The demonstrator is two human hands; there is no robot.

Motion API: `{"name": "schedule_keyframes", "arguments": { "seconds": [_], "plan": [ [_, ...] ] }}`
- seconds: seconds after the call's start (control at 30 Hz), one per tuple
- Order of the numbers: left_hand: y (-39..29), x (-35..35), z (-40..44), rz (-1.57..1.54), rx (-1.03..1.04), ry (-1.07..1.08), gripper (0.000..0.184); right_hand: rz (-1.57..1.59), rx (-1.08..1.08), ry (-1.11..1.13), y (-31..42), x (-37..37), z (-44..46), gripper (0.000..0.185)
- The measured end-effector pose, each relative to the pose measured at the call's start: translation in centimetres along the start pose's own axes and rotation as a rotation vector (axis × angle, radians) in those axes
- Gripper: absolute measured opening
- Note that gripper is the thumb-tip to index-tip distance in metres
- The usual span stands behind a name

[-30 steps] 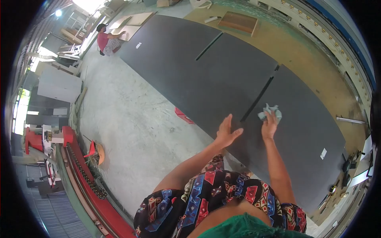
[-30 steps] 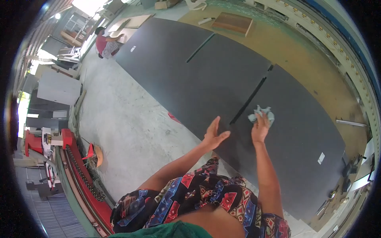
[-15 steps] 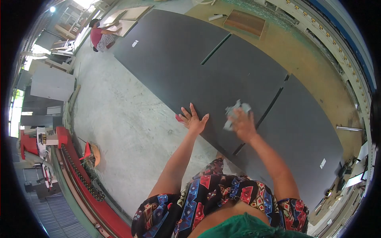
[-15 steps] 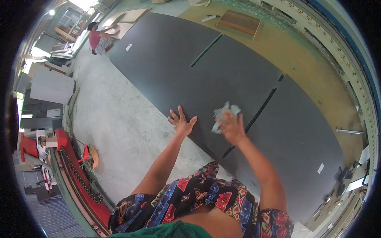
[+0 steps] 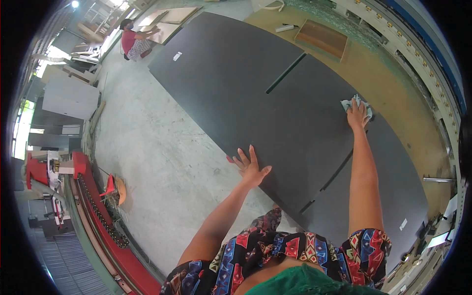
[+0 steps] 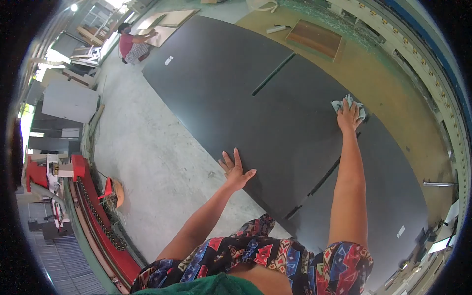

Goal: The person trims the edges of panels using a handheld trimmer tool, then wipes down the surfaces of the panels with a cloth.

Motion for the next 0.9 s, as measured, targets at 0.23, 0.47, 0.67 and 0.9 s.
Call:
{"name": "schedule_keyframes", "arguments": {
  "seconds": [0.23, 0.47, 0.67, 0.9],
  "plan": [
    [-0.9, -0.2, -1.2, -0.024, -0.008, 0.038, 0.117, 0.005, 0.068, 0.043, 3.7, -2.3, 2.3, 0.053],
    [-1.2, -0.2, -1.5, 0.034, 0.016, 0.006, 0.120, -0.086, -0.388, -0.111, 13.9, -4.5, -6.4, 0.048],
    [-1.8, -2.3, -0.8, 0.060, 0.021, 0.035, 0.145, -0.019, -0.778, -0.141, 22.8, -2.6, -16.8, 0.048],
    [-1.1, -2.0, 0.7, 0.067, 0.005, 0.055, 0.151, 0.077, -1.141, -0.110, 23.0, -0.6, -24.2, 0.049]
  ]
}}
Point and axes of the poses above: each hand's wrist, its own z-axis towards the middle knuckle, its own x-axis out of the palm, y = z × x, the point moved 4 cm from there along z, towards the middle knuckle, and after that the axes turned 13 degrees about -z, right-handed, at the moved point
